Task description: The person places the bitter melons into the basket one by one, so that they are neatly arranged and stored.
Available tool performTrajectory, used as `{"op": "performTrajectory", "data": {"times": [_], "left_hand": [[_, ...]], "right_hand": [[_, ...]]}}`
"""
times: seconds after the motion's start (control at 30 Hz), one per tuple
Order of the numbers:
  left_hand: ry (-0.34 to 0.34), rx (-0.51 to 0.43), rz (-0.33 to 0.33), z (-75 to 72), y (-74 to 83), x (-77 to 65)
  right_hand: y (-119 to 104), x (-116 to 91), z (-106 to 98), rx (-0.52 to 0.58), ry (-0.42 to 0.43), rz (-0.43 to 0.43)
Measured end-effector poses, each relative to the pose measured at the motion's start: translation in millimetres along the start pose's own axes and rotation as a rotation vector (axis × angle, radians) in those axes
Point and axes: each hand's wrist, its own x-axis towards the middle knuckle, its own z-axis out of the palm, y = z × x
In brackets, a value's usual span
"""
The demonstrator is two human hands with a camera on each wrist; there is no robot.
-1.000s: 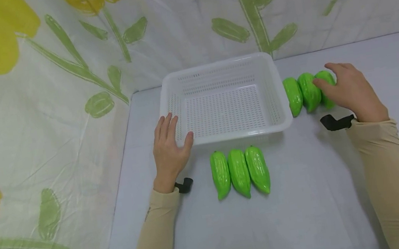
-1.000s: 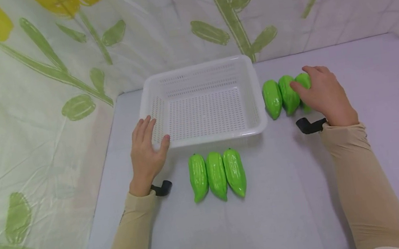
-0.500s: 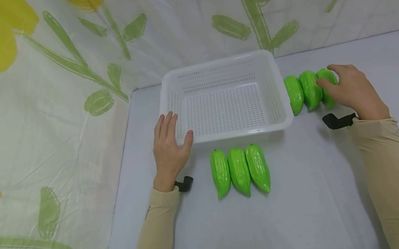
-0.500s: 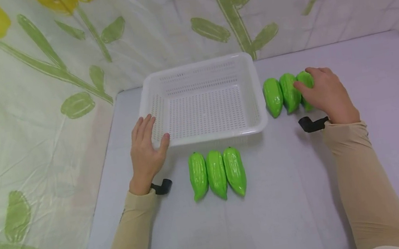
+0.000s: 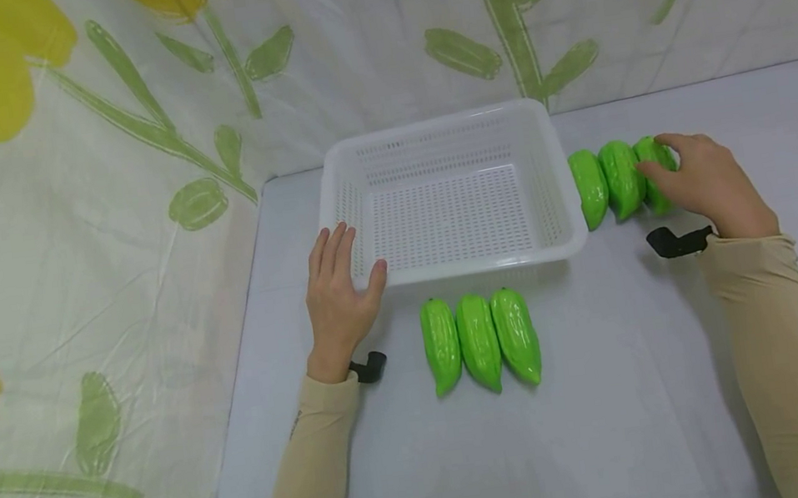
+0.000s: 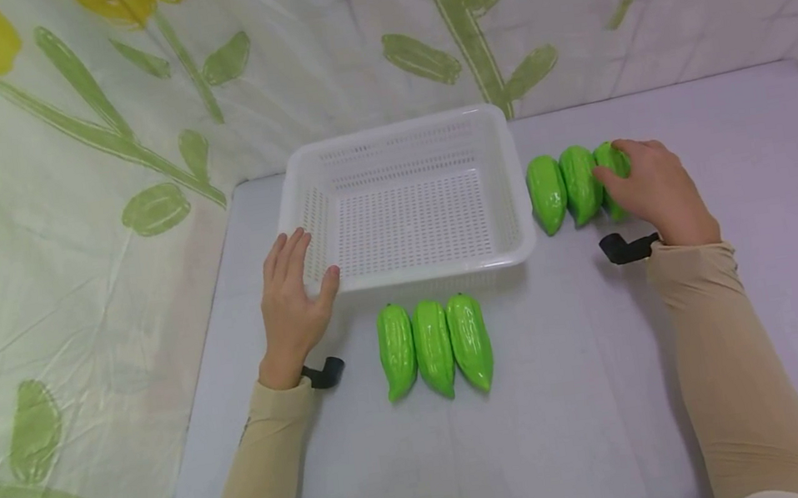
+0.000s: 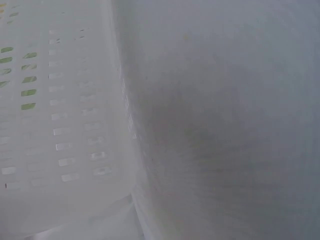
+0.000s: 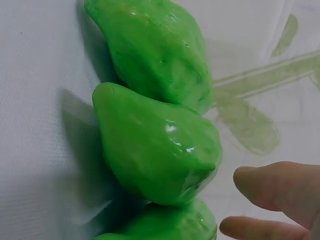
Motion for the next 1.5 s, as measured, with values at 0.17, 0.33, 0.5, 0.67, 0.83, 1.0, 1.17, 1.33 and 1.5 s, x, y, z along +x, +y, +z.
{"op": "performTrajectory", "data": {"times": [0.17,0.33,0.5,0.67,0.83,1.0,1.17,1.33,1.5], "left_hand": [[-0.002,0.004,-0.004,0.4,-0.2,-0.5],[-0.016,0.012,-0.012,0.3,-0.5,-0.6],[0.003,0.003,0.002,1.3,-0.8,0.1],[0.004,0.001,0.002,1.3,0.0,0.3],[-0.007,0.005,-0.006,0.5,0.3,0.2],[0.001,0.000,-0.001,1.1,-0.7,0.4],[0.004,0.002,-0.002,2.1,-1.5,0.5],[0.005,0.005,0.000,1.8,-1.0,0.4],[0.002,0.001,0.006,1.8,-1.1,0.3]], "right_hand": [[3,2,1,-0.005,-0.015,0.004],[6,3,3,-0.009,-0.008,0.005],[7,4,4,-0.009,0.017,0.013],[8,4,6,-0.010,0.049,0.023],[10,5,8,0.013,0.054,0.035],[12,6,9,0.030,0.055,0.042],[13,7,9,0.045,0.057,0.042],[13,7,8,0.059,0.062,0.041],[17,6,6,0.075,0.085,0.038]]}}
